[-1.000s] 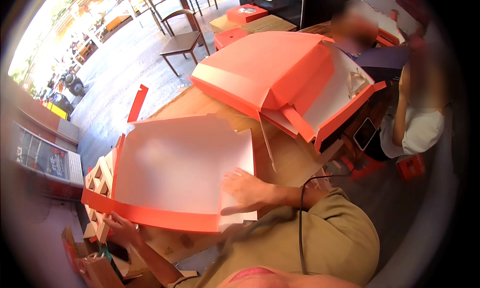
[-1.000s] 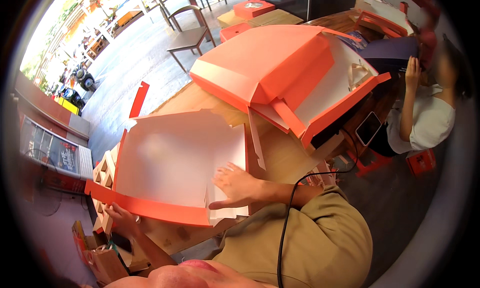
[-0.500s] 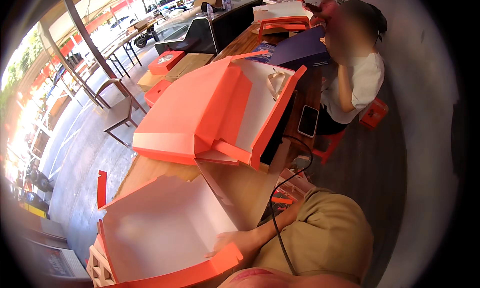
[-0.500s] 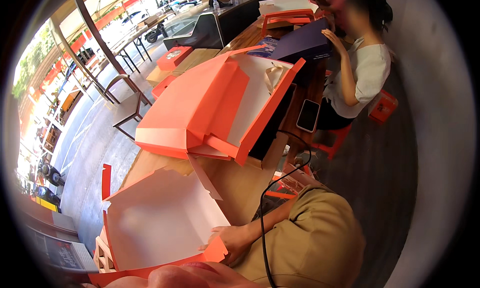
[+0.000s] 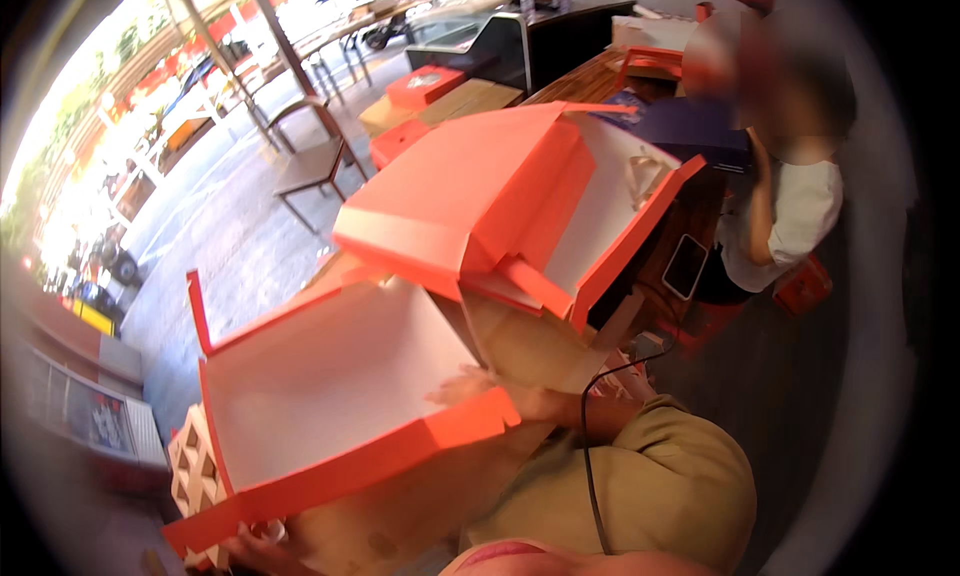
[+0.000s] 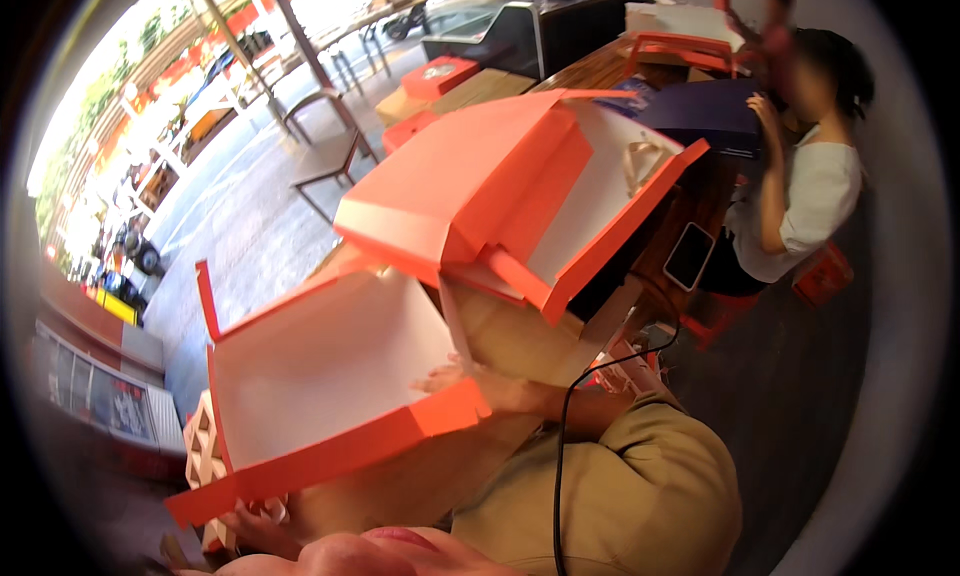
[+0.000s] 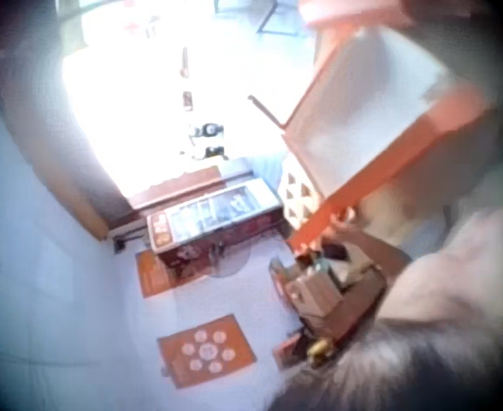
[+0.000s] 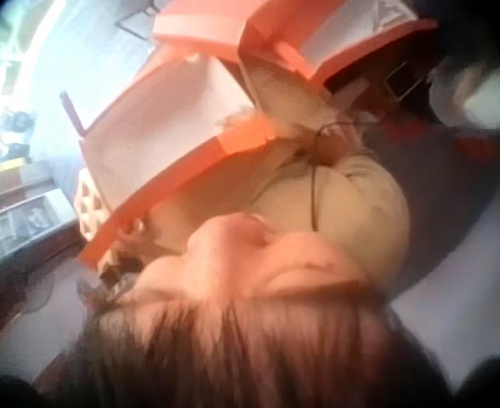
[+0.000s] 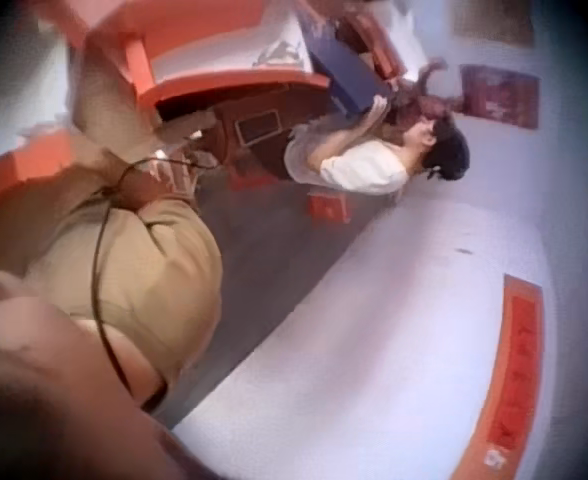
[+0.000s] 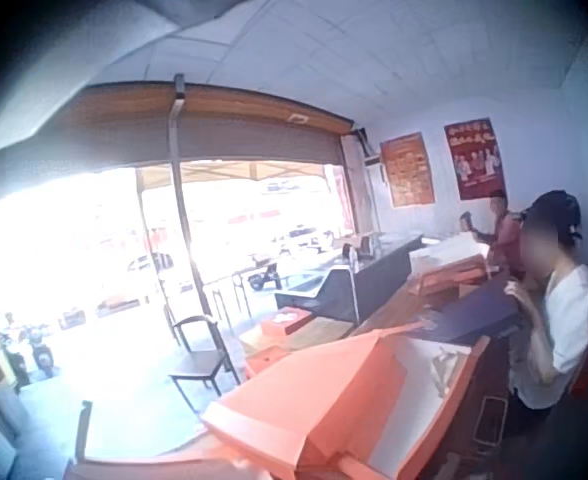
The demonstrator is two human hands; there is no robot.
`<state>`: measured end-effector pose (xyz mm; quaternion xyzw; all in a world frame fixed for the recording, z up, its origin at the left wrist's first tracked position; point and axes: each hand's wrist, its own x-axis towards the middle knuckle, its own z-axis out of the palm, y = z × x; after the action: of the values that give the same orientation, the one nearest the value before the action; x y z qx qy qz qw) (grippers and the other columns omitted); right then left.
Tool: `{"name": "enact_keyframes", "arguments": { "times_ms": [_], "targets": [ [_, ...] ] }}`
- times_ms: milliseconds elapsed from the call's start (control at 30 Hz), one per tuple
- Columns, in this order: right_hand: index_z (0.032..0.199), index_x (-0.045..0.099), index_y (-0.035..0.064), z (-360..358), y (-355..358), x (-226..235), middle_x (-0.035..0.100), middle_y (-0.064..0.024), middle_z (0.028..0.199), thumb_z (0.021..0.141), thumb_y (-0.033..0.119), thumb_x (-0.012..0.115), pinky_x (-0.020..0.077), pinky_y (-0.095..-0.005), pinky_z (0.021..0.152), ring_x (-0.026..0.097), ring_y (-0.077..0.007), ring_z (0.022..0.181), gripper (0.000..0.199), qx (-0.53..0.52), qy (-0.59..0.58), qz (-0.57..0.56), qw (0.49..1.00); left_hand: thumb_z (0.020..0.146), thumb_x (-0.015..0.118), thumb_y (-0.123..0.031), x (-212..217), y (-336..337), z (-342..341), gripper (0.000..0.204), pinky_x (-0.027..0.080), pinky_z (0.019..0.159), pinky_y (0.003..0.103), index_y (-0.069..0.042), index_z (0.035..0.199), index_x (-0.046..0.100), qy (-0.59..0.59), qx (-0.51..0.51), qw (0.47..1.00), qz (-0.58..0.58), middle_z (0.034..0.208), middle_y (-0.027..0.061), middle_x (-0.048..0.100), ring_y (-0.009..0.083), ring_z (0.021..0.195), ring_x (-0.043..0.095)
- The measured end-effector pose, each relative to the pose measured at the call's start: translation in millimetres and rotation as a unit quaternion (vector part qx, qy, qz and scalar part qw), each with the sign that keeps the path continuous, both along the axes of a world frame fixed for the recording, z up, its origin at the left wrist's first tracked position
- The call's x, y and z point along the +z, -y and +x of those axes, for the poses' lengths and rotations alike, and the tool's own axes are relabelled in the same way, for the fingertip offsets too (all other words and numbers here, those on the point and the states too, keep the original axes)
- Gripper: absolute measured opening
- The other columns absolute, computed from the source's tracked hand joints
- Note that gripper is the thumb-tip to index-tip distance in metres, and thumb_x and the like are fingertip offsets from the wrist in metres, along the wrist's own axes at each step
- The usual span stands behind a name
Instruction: The person assembles cardboard gift boxes by folding the pre-cut sides and inserting a divider tray into the base.
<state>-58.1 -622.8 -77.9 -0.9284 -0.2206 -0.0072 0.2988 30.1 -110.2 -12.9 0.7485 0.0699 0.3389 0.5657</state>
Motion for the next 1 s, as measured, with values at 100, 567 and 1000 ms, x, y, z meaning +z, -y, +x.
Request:
{"name": "enact_keyframes", "arguments": {
  "times_ms": [100,567,1000],
  "targets": [
    [0.157,0.049,0.0093,-31.6,0.9,65.3,0.042,-0.0140,0.166,0.100,0.055,0.065,0.0189,-0.0601,0.129,0.042,-0.0292,0.153,0.074,0.052,0.016,0.084,0.995,0.100,0.060,-0.019,-1.5,-10.2,-29.7,0.037,0.058,0.075,0.036,-0.001,0.132,0.059,-0.016,-0.026,0.993,-0.115,0.115,0.0130,0.071,0.0228,0.099,0.070],
    [0.156,0.045,-0.0018,-4.4,-17.7,39.7,0.050,-0.0139,0.158,0.105,0.007,0.053,0.0452,-0.0402,0.117,0.056,-0.0256,0.139,0.053,-0.067,-0.044,0.423,0.903,0.106,0.043,-0.049,-52.5,22.0,-100.8,0.049,0.061,0.076,0.049,-0.008,0.124,0.062,-0.019,-0.151,0.912,-0.382,0.110,0.0121,0.075,0.0314,0.097,0.072],
    [0.158,0.048,0.0113,-35.1,7.0,29.8,0.051,-0.0073,0.162,0.105,0.017,0.065,0.0322,-0.0469,0.128,0.040,-0.0331,0.154,0.056,-0.031,-0.052,0.295,0.953,0.103,0.064,-0.023,-52.0,0.4,-90.1,0.051,0.049,0.111,0.049,-0.002,0.147,0.049,0.098,0.267,0.943,-0.172,0.144,0.0164,0.058,0.0377,0.130,0.060]
  ]
}}
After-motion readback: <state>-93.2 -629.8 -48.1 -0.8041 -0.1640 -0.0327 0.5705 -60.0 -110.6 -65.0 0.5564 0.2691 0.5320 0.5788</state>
